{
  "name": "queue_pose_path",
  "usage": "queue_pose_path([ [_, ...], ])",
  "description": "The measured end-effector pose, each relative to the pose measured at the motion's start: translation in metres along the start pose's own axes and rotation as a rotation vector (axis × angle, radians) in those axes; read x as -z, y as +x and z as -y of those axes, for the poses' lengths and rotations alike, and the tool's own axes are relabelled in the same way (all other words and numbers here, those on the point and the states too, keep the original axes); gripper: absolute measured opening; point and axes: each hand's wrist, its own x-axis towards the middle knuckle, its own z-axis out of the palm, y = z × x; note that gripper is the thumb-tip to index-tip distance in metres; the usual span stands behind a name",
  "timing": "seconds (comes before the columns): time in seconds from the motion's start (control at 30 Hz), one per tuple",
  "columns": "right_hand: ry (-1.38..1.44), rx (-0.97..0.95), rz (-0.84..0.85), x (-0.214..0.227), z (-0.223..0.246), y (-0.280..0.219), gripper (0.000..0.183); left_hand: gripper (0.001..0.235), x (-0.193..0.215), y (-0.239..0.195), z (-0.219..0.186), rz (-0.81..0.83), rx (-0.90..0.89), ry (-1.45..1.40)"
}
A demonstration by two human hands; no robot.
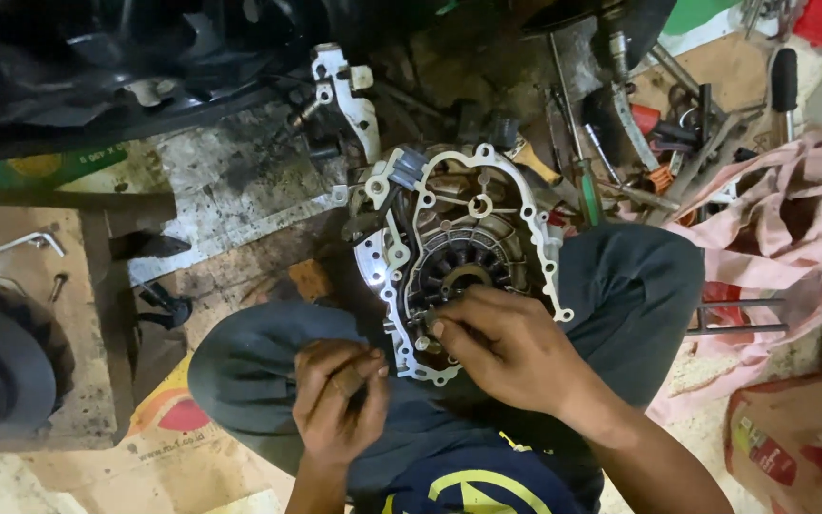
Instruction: The person sits on the floor and works on a disassembled motorcycle engine casing. They use their hands to manipulate internal components and a screwdriver to tighten or adjust parts within the casing.
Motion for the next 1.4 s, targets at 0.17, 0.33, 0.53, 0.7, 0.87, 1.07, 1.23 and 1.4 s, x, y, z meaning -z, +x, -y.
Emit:
queue_pose_path([
  [0.17, -0.059, 0.019, 0.001, -0.004, 0.001, 0.003, 0.012, 0.012, 0.002, 0.003, -0.003, 0.003, 0.001, 0.012],
  [0.33, -0.091, 0.049, 0.069, 0.001, 0.003, 0.012, 0.012, 0.012, 0.003, 0.000, -0.003, 0.026, 0.033, 0.024],
  [0.53, -0.191, -0.011, 0.169, 0.008, 0.010, 0.020, 0.020, 0.017, 0.005, 0.002, -0.005, 0.048, -0.002, 0.020],
  [0.7, -0.309, -0.002, 0.209, 0.009, 0.011, 0.019, 0.023, 0.032, 0.005, -0.001, -0.002, 0.154, -0.015, 0.155],
  [0.87, -0.326, 0.032, 0.206, 0.008, 0.009, 0.020, 0.020, 0.034, 0.005, 0.000, -0.002, 0.153, 0.000, 0.122],
  [1.07, -0.424, 0.095, 0.261, 0.010, 0.007, 0.025, 0.017, 0.036, 0.005, 0.001, -0.002, 0.157, -0.007, 0.104],
  [1.23, -0.386, 0.190, 0.211, 0.021, 0.008, 0.024, 0.015, 0.037, 0.004, 0.001, -0.001, 0.150, -0.018, 0.116],
  [1.4, -0.440, 0.374, 0.166, 0.017, 0.003, 0.021, 0.012, 0.031, 0.003, 0.001, -0.002, 0.158, -0.015, 0.123],
])
